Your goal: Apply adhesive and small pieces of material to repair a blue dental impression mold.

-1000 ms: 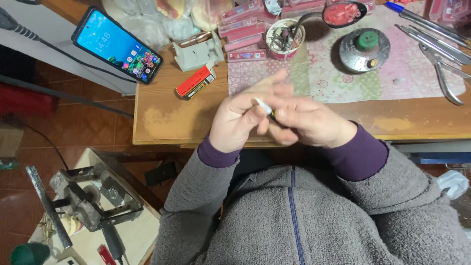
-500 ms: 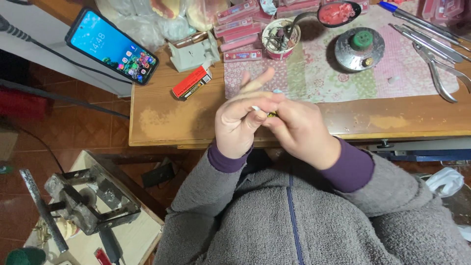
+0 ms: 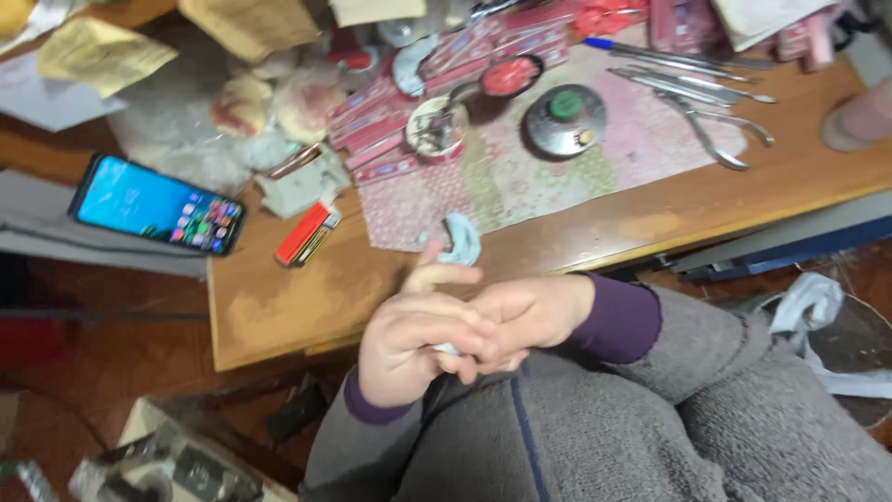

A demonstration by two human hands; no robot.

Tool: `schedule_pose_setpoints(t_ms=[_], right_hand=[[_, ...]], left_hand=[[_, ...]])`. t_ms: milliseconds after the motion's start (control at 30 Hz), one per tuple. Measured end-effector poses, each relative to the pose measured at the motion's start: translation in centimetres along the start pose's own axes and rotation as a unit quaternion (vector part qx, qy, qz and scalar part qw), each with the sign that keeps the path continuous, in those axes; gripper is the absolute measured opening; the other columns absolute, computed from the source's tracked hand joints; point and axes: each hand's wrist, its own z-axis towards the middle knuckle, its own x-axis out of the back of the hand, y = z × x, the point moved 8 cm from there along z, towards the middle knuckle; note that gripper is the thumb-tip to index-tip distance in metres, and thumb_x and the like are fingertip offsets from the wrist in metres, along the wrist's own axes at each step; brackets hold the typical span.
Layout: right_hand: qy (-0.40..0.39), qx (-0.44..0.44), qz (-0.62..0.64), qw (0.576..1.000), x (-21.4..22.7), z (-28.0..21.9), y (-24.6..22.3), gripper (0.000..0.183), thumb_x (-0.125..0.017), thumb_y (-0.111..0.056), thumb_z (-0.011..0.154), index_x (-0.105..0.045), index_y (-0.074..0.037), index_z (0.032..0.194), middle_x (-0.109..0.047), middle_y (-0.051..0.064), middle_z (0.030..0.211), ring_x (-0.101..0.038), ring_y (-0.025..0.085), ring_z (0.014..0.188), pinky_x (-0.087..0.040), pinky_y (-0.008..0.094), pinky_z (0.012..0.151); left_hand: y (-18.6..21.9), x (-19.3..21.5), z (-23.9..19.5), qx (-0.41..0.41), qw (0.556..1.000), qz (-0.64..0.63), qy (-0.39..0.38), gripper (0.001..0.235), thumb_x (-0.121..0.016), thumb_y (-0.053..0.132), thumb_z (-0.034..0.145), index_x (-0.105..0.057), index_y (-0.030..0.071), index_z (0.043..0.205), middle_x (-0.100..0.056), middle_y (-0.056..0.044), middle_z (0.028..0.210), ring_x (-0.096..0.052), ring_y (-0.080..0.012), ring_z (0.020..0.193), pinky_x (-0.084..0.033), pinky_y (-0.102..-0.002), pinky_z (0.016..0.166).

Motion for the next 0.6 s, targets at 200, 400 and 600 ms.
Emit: schedule_pose_setpoints(t_ms=[200, 400, 600], right_hand=[[0.105, 0.111, -0.164, 0.975, 0.1, 0.5, -1.8, 0.025, -0.055, -0.021, 0.116, -0.06, 0.002, 0.123, -0.059, 0.004, 0.097, -0.055, 0.014, 0.086, -0.046, 0.028, 0.08], [0.274, 0.277, -0.564, 0.728, -1.6, -0.1, -5.1, 0.021, -0.063, -0.01, 0.105, -0.057, 0.0, 0.122, -0.065, 0.015, 0.103, -0.066, 0.035, 0.093, -0.052, 0.041, 0.081], [0.299, 0.242, -0.591, 0.709, -1.1, -1.4, -5.9, 0.019, -0.066, -0.016, 0.102, -0.061, -0.001, 0.113, -0.066, 0.012, 0.093, -0.066, 0.033, 0.084, -0.053, 0.041, 0.077]], left_hand=[[-0.4, 0.9, -0.7, 0.035, 0.984, 0.031, 0.171, 0.034, -0.064, 0.046, 0.103, -0.073, 0.013, 0.098, -0.078, -0.002, 0.105, -0.063, -0.0258, 0.119, -0.027, -0.051, 0.13], [-0.8, 0.3, -1.4, -0.016, 0.97, 0.071, 0.232, 0.033, -0.064, 0.047, 0.106, -0.071, 0.016, 0.097, -0.077, -0.001, 0.106, -0.06, -0.0231, 0.124, -0.023, -0.048, 0.132], [0.8, 0.6, 0.9, -0.019, 0.97, 0.061, 0.236, 0.029, -0.065, 0.046, 0.104, -0.071, 0.017, 0.103, -0.075, -0.001, 0.108, -0.056, -0.0276, 0.135, -0.02, -0.05, 0.131]])
